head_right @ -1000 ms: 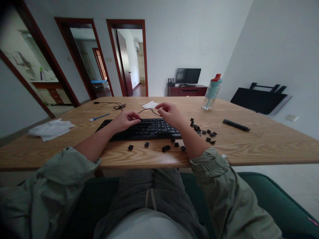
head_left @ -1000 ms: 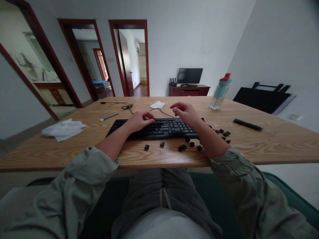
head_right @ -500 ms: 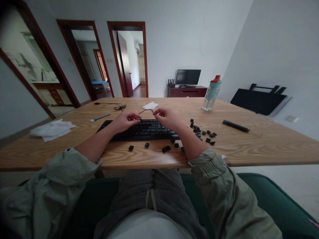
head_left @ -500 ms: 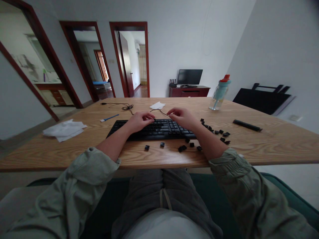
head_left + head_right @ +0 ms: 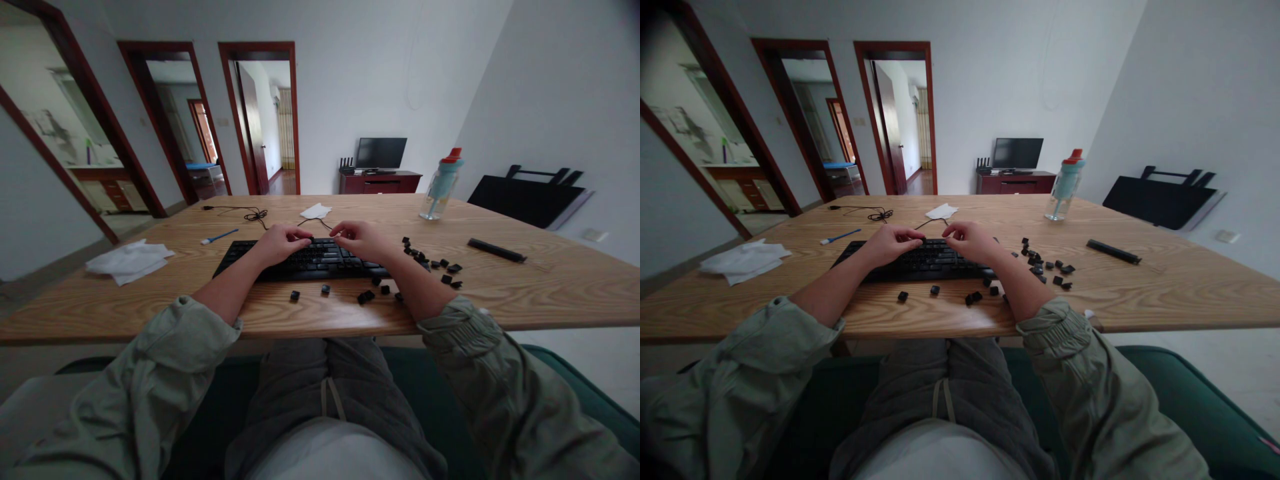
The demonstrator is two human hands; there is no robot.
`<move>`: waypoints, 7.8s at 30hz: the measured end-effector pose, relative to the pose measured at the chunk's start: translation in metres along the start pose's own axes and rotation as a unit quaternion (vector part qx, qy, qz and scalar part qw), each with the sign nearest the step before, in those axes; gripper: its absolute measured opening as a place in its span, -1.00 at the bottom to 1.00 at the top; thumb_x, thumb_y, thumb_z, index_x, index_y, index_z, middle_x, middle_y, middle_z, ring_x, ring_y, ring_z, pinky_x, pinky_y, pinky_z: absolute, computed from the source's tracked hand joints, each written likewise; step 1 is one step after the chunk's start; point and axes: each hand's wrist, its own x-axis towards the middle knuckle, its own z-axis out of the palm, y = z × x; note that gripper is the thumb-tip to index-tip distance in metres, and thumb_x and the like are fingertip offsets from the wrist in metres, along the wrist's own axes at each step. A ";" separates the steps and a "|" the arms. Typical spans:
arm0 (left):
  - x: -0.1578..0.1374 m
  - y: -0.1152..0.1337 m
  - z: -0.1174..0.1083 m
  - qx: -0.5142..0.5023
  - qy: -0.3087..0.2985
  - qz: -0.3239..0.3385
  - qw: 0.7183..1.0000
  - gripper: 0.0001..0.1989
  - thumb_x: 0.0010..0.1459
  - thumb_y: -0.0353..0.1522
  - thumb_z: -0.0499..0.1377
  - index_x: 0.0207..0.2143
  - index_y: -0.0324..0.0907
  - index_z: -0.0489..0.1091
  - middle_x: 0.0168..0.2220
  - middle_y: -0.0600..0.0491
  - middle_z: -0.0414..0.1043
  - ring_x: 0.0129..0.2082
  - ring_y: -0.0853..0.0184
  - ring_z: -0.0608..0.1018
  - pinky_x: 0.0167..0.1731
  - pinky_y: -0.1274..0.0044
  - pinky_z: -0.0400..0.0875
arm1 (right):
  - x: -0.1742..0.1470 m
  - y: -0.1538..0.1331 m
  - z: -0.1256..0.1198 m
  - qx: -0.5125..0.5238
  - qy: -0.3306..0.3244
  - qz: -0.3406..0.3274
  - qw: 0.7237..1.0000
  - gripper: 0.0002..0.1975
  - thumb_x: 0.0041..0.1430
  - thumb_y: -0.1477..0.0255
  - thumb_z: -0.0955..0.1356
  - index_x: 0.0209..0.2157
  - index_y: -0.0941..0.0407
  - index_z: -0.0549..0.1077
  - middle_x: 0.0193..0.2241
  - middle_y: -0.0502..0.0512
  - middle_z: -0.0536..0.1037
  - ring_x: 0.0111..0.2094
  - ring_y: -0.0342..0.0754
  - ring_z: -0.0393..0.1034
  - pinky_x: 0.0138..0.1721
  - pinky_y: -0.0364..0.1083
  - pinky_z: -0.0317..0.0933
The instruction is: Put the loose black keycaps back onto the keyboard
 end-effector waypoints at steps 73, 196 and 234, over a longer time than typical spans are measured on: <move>0.001 0.012 0.014 -0.114 -0.007 0.016 0.993 -0.54 0.20 -0.03 0.14 -0.23 -0.24 0.59 -0.49 0.07 0.43 -0.47 0.40 0.39 -0.43 0.57 0.27 | 0.002 -0.005 0.020 0.040 0.053 -0.099 0.993 -0.70 0.10 0.21 0.39 -0.28 0.18 0.49 -0.46 0.04 0.47 -0.52 -0.20 0.18 -0.46 -0.14 0.06; 0.026 -0.011 0.017 0.231 -0.086 0.084 0.966 -0.72 0.24 -0.26 0.14 -0.11 -0.14 0.56 -0.07 -0.02 0.54 -0.03 0.22 0.53 0.07 0.42 0.37 | -0.001 0.010 -0.024 0.025 0.262 -0.051 0.963 -0.81 0.12 0.33 0.33 -0.32 0.16 0.50 -0.51 -0.01 0.42 -0.59 -0.21 0.11 -0.53 -0.14 -0.01; 0.013 -0.047 -0.065 0.147 0.096 -0.047 0.983 -0.70 0.17 -0.24 0.15 -0.12 -0.14 0.57 -0.20 0.02 0.58 -0.27 0.30 0.54 -0.19 0.51 0.41 | -0.021 -0.041 0.014 -0.146 -0.282 -0.016 0.948 -0.84 -0.02 0.29 0.49 -0.37 0.04 0.60 -0.53 -0.02 0.53 -0.59 -0.16 0.27 -0.57 -0.13 0.04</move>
